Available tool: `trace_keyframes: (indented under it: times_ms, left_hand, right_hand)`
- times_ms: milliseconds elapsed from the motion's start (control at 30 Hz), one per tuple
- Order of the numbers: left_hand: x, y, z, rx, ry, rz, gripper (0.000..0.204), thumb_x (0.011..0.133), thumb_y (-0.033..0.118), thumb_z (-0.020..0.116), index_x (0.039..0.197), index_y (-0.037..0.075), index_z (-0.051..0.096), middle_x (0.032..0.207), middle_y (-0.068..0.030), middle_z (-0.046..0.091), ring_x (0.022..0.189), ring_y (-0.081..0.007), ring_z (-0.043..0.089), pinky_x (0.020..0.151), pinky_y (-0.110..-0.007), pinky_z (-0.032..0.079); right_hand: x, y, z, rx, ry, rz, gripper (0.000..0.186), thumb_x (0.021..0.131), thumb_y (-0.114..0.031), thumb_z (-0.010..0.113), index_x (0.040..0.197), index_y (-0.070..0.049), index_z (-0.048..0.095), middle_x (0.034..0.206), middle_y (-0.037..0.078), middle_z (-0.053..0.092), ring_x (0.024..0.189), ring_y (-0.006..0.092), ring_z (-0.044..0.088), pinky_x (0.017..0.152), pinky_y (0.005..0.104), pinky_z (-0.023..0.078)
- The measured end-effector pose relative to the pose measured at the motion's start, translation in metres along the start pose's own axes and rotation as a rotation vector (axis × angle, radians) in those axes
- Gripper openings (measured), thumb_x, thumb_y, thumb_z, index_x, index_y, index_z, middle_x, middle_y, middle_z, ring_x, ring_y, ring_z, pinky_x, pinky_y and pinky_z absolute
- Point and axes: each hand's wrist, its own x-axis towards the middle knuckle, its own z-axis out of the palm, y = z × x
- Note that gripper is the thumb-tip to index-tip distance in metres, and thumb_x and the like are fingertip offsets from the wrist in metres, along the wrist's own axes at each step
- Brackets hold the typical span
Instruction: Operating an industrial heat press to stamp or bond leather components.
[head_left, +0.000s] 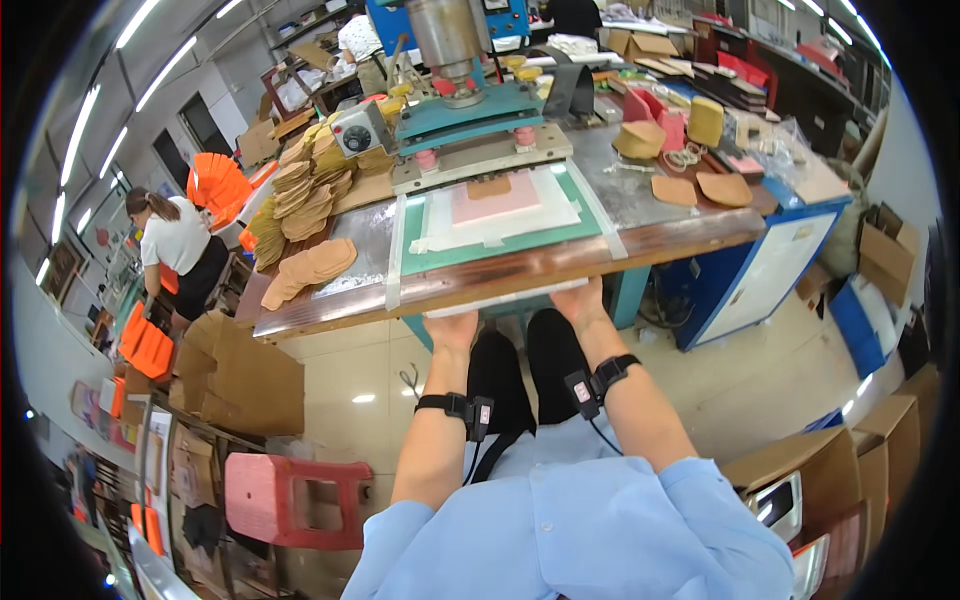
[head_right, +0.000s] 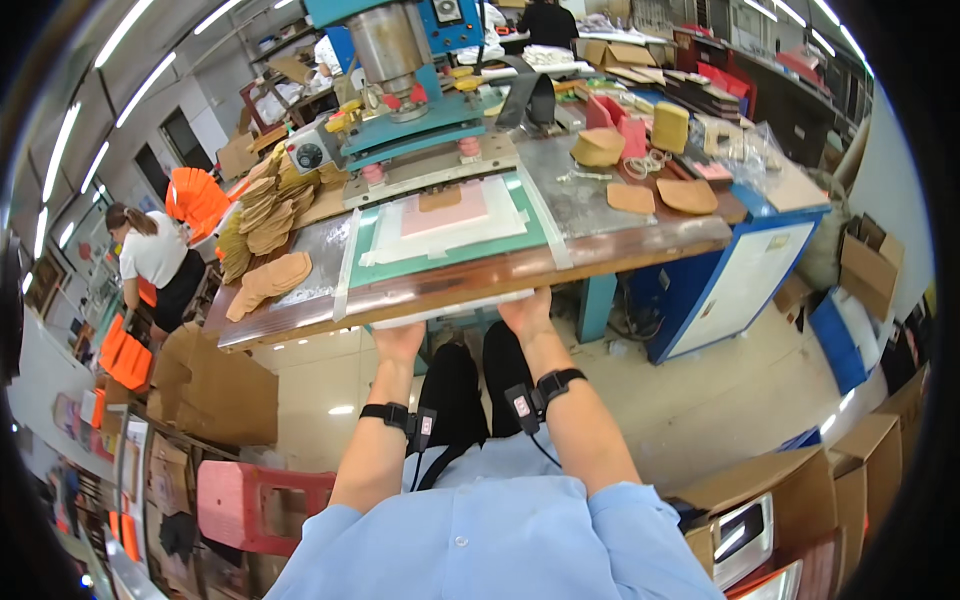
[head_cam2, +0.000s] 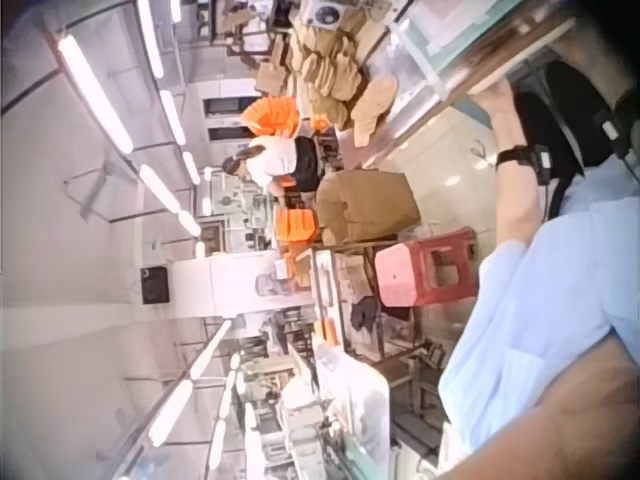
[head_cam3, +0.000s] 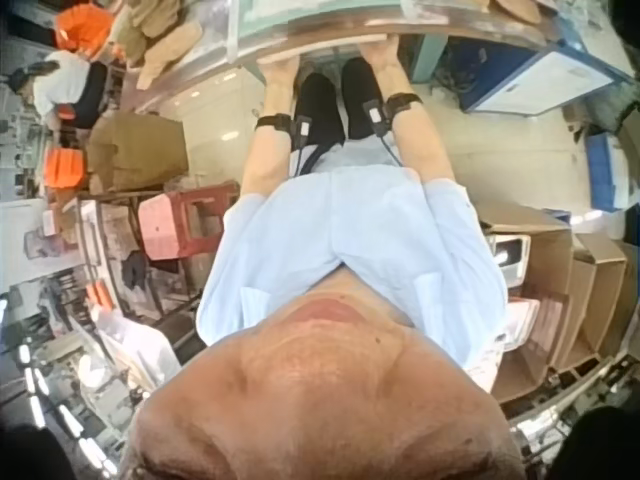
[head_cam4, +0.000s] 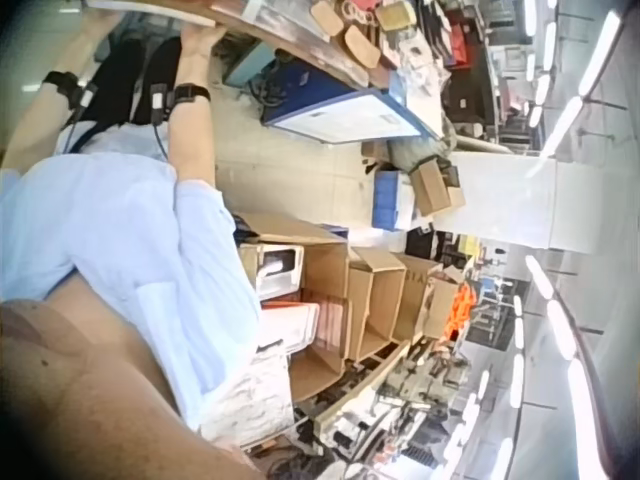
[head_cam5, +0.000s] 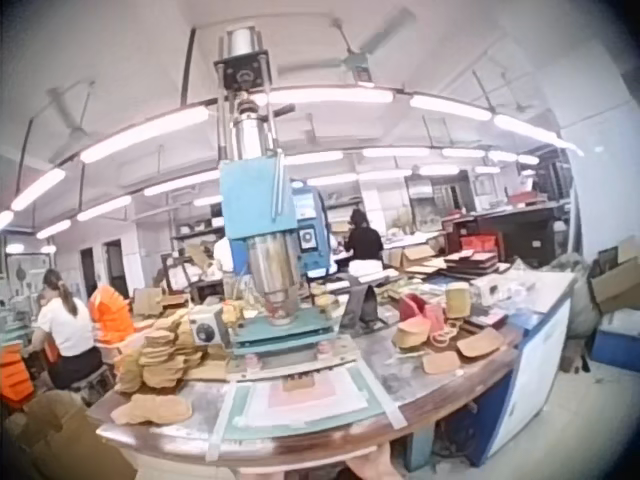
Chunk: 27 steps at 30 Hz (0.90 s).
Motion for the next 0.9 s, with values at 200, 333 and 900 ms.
trace_keyframes:
  times_ms: [200,333,900]
  left_hand:
    - [0.006,0.003,-0.019,-0.049,0.089,-0.059,0.041,0.095,0.033,0.037,0.124,0.005,0.047,0.128,-0.0098,0.050,0.119,-0.0275,0.046,0.102,-0.046,0.037]
    - [0.009,0.002,-0.013,-0.097,0.162,-0.068,0.043,0.096,0.032,0.033,0.127,0.005,0.045,0.132,-0.0112,0.047,0.122,-0.0297,0.044,0.102,-0.048,0.036]
    - [0.002,0.003,-0.007,0.005,0.139,-0.053,0.045,0.096,0.033,0.026,0.131,0.009,0.042,0.136,-0.0069,0.043,0.127,-0.0275,0.038,0.106,-0.047,0.031]
  right_hand:
    - [0.005,-0.003,0.000,0.069,0.098,0.017,0.048,0.094,-0.039,0.033,0.127,-0.005,0.043,0.129,0.011,0.047,0.117,0.0286,0.045,0.098,0.0437,0.037]
    - [0.005,-0.005,0.001,0.079,0.110,0.010,0.048,0.095,-0.038,0.031,0.128,-0.005,0.042,0.130,0.010,0.046,0.118,0.0280,0.046,0.099,0.0444,0.038]
    - [-0.010,-0.006,0.019,0.128,0.162,0.037,0.048,0.095,-0.040,0.029,0.130,-0.008,0.041,0.130,0.008,0.046,0.118,0.0269,0.046,0.099,0.0440,0.038]
